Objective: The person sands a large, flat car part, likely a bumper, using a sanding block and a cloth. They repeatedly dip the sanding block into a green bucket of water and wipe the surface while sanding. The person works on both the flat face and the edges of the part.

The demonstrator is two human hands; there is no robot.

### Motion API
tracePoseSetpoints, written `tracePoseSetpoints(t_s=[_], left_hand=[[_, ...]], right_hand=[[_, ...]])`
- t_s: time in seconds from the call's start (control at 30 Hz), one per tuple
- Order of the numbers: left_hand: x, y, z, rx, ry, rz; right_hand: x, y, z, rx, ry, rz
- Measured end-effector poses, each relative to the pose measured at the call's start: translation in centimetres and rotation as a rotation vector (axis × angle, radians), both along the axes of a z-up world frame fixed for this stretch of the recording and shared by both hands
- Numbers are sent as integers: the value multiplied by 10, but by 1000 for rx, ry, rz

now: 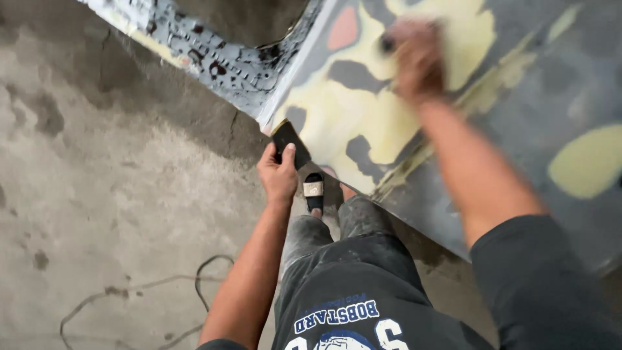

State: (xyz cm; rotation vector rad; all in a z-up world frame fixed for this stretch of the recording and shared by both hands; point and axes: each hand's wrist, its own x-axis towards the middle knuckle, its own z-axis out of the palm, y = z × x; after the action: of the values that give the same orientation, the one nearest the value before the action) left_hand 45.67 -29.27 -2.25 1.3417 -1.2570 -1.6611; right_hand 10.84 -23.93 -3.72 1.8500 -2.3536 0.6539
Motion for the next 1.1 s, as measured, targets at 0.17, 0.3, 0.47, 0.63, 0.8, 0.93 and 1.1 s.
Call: tracePoseSetpoints(t_s=[0.17,0.3,0.47,0.63,0.8,0.93,1.1], left_hand=[[0,5,1,-18,-117,-3],[2,0,-1,14,-19,94],[15,-23,11,-56,4,171],[46,-21,13,-89,-64,91],[67,-17,25,-24,-69,77],[77,-23,6,8,-43,27],[69,-54,-20,4,-132,-80]], right_hand=[[-2,-55,8,-92,-5,-289],[108,-63,-4,-42,-195,59],[182,-36,38,112,-210,298],[106,-7,35,58,6,373],[47,-26,55,158,97,-103],[71,-73,19,209,-43,-300],[182,-100,12,127,-81,33]])
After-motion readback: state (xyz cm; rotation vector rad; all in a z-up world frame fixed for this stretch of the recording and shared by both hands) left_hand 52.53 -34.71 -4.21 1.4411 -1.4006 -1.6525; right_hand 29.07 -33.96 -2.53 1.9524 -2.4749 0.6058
